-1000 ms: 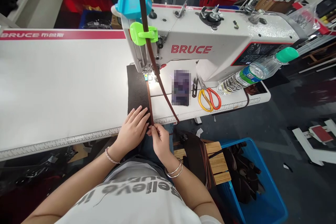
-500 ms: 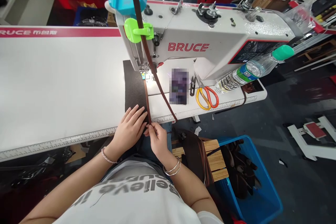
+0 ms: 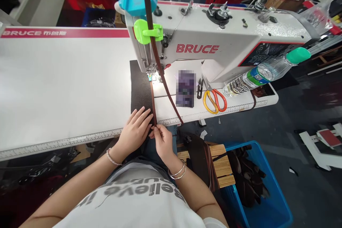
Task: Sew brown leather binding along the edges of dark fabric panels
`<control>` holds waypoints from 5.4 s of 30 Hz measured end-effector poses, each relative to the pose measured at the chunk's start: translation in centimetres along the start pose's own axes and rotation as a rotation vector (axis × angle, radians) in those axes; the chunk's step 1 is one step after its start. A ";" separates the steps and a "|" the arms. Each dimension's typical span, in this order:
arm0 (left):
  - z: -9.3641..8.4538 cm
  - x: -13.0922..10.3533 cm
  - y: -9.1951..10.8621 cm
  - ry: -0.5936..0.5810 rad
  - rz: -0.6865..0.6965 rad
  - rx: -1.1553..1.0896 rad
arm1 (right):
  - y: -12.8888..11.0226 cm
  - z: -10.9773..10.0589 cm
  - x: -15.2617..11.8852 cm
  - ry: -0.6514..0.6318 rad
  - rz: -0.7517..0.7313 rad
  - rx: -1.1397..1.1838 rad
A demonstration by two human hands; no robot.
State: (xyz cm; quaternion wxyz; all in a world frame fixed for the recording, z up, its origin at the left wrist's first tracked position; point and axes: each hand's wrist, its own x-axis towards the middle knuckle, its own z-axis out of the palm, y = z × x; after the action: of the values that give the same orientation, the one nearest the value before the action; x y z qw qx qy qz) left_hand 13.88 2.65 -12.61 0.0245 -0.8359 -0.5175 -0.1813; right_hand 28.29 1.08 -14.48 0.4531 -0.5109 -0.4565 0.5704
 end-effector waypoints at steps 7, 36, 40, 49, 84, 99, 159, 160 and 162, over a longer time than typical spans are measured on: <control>-0.1 0.1 0.0 -0.004 -0.013 -0.019 | -0.2 0.0 0.0 0.000 0.003 0.013; -0.4 0.4 -0.5 0.016 -0.040 0.025 | -0.2 0.0 0.1 -0.001 -0.013 0.059; -0.3 0.4 -0.7 -0.012 -0.015 0.022 | -0.2 0.1 0.2 -0.006 -0.017 0.070; -0.6 0.7 0.0 0.010 -0.078 0.010 | -0.4 0.2 0.2 -0.021 -0.029 0.071; -0.2 0.5 -0.1 0.014 -0.024 -0.042 | -0.4 0.1 0.4 -0.010 0.014 0.083; 0.0 0.4 0.1 0.002 -0.039 -0.071 | -0.4 0.0 0.5 -0.010 0.015 0.074; -0.2 0.6 -0.2 0.056 0.022 -0.056 | -0.3 0.0 0.7 -0.008 0.008 0.084; -0.2 0.6 -0.2 0.053 0.017 -0.053 | -0.4 0.0 0.7 -0.007 0.010 0.084; -0.2 0.7 -0.3 0.048 -0.001 -0.045 | -0.4 0.0 0.7 -0.005 0.012 0.088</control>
State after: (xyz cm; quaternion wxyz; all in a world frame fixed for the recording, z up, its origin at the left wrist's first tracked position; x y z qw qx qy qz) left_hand 13.87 3.31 -12.29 0.0180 -0.8314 -0.5130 -0.2130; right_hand 28.29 1.79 -14.18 0.4705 -0.4918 -0.4292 0.5938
